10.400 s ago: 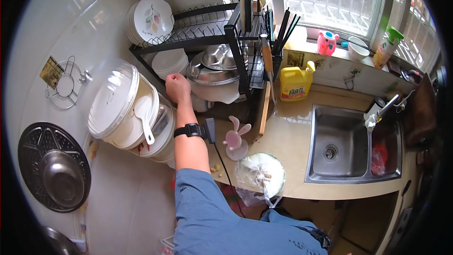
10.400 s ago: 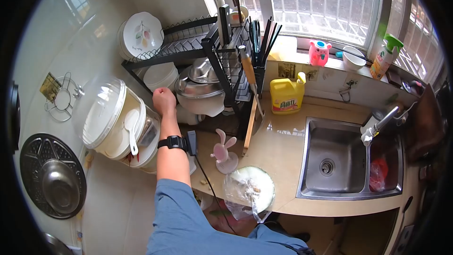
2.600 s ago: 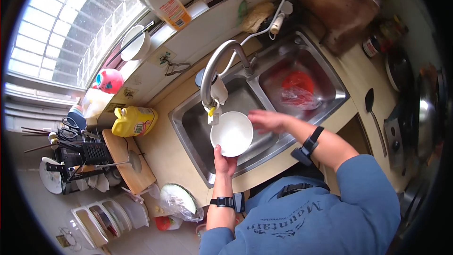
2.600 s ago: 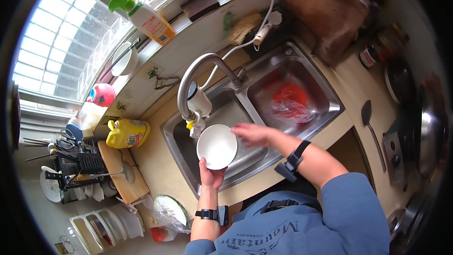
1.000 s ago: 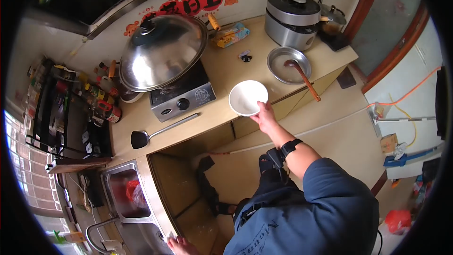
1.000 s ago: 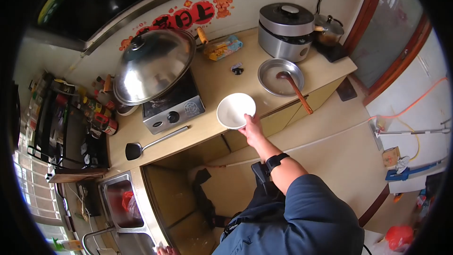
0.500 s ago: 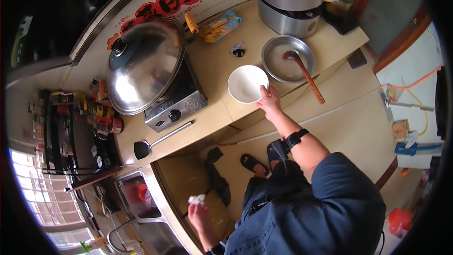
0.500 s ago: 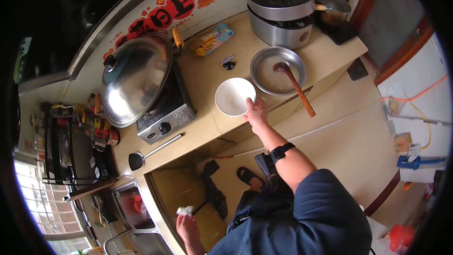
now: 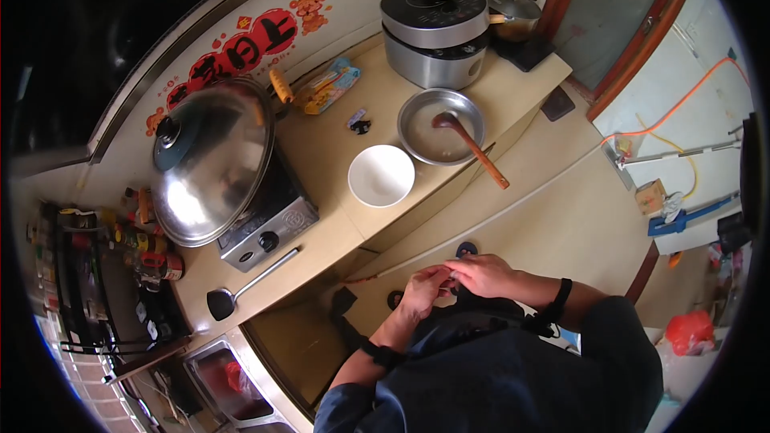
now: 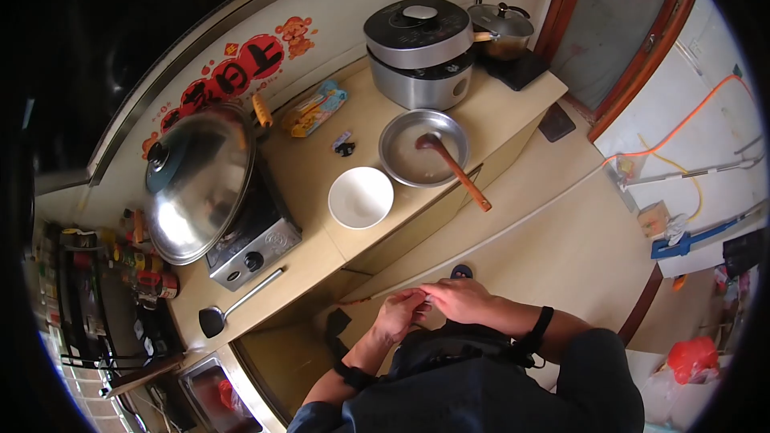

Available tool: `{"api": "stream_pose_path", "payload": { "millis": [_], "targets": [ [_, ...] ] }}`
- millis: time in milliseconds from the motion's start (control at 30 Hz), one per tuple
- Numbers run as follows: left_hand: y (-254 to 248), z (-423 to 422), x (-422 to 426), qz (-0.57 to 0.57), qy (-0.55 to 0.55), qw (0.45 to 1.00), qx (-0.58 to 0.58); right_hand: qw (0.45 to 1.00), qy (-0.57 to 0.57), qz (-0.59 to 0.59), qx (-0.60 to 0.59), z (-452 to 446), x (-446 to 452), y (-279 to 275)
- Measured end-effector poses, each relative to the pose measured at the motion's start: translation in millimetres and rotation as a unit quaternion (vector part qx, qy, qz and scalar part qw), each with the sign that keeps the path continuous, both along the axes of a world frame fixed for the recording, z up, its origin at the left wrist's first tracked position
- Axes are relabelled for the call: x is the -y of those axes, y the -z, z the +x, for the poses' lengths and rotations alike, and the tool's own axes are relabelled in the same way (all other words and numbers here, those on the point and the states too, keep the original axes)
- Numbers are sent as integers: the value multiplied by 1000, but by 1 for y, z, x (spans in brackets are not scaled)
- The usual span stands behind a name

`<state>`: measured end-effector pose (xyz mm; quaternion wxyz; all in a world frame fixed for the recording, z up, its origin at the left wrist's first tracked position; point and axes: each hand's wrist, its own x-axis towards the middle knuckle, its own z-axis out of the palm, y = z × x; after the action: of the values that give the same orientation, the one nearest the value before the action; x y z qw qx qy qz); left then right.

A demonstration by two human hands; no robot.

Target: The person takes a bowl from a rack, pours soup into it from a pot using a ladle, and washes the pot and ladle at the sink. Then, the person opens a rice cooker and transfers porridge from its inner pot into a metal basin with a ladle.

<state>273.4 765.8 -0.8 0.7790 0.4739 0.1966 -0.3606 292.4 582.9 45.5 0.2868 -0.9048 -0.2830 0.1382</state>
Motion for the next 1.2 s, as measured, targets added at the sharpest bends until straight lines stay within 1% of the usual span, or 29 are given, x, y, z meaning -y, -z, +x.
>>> {"api": "stream_pose_path", "payload": {
  "millis": [33, 67, 100, 133, 200, 233, 267, 300, 333, 400, 467, 533, 600, 633, 667, 733, 767, 800, 833, 867, 933, 1000, 1033, 1067, 1100, 1133, 1167, 1200],
  "targets": [
    [0, 3, 8, -1, 2, 1000, 0, 999, 27, 11, 13, 1, 18, 6],
    [1, 6, 14, 7, 52, 998, 20, 998, 42, -19, -31, 5, 41, 21],
    [2, 10, 20, 17, 98, 994, 38, 995, 86, -39, -36, 11, 65, 40],
    [3, 15, 23, 19, 89, 995, 35, 981, 144, -79, -100, 25, 88, 50],
    [6, 30, 16, 67, 17, 996, 63, 968, 234, -71, -58, 59, 136, 69],
    [12, 44, 8, 76, -68, 995, 17, 965, 256, -45, -12, 83, 153, 75],
    [22, 61, -3, 86, -154, 984, -31, 958, 287, -26, 3, 110, 166, 76],
    [38, 74, -20, 75, -216, 973, -17, 948, 318, -6, 18, 139, 175, 75],
    [46, 86, -31, 66, -276, 959, -2, 945, 325, 2, 39, 169, 184, 76],
    [28, 113, -28, 73, -402, 913, 12, 938, 338, 15, 71, 224, 184, 67],
    [24, 135, -28, 81, -408, 909, 11, 939, 335, 24, 76, 269, 177, 65],
    [25, 150, -20, 89, -418, 903, 36, 938, 301, 35, 168, 305, 176, 73],
    [50, 158, -23, 100, -432, 895, 44, 948, 281, 22, 151, 330, 173, 86],
    [60, 160, -25, 108, -445, 888, 50, 960, 249, -31, 127, 334, 173, 83],
    [58, 158, -25, 70, -457, 885, 52, 959, 242, -88, 122, 332, 170, 69],
    [48, 147, -21, 46, -488, 869, 67, 952, 282, -48, 107, 330, 174, 57],
    [46, 138, -24, -41, -540, 838, 58, 949, 289, -55, 109, 328, 186, 57],
    [39, 125, -26, -57, -545, 832, 92, 949, 295, -23, 106, 322, 197, 58],
    [16, 115, -19, -58, -558, 823, 91, 949, 299, 12, 104, 315, 206, 61],
    [6, 100, -21, -75, -547, 824, 129, 947, 302, 13, 107, 306, 216, 63],
    [-27, 86, -7, -106, -576, 792, 173, 950, 310, 3, 30, 280, 242, 74],
    [-34, 60, -15, -78, -550, 808, 199, 949, 315, -14, 15, 258, 266, 100],
    [-39, 49, -17, -15, -535, 822, 196, 950, 312, -12, 21, 248, 272, 107],
    [-33, 36, -28, 48, -519, 836, 173, 946, 323, -27, -5, 238, 277, 114],
    [-38, 27, -36, 107, -497, 844, 173, 943, 330, -43, -34, 231, 281, 117],
    [-51, 17, -37, 168, -476, 847, 168, 947, 316, -44, -34, 225, 283, 120],
    [-67, 4, -37, 131, -504, 840, 153, 943, 324, -61, -35, 222, 282, 124],
    [-100, -3, -34, 94, -532, 830, 140, 939, 332, -77, -37, 219, 279, 129]
  ]
}}
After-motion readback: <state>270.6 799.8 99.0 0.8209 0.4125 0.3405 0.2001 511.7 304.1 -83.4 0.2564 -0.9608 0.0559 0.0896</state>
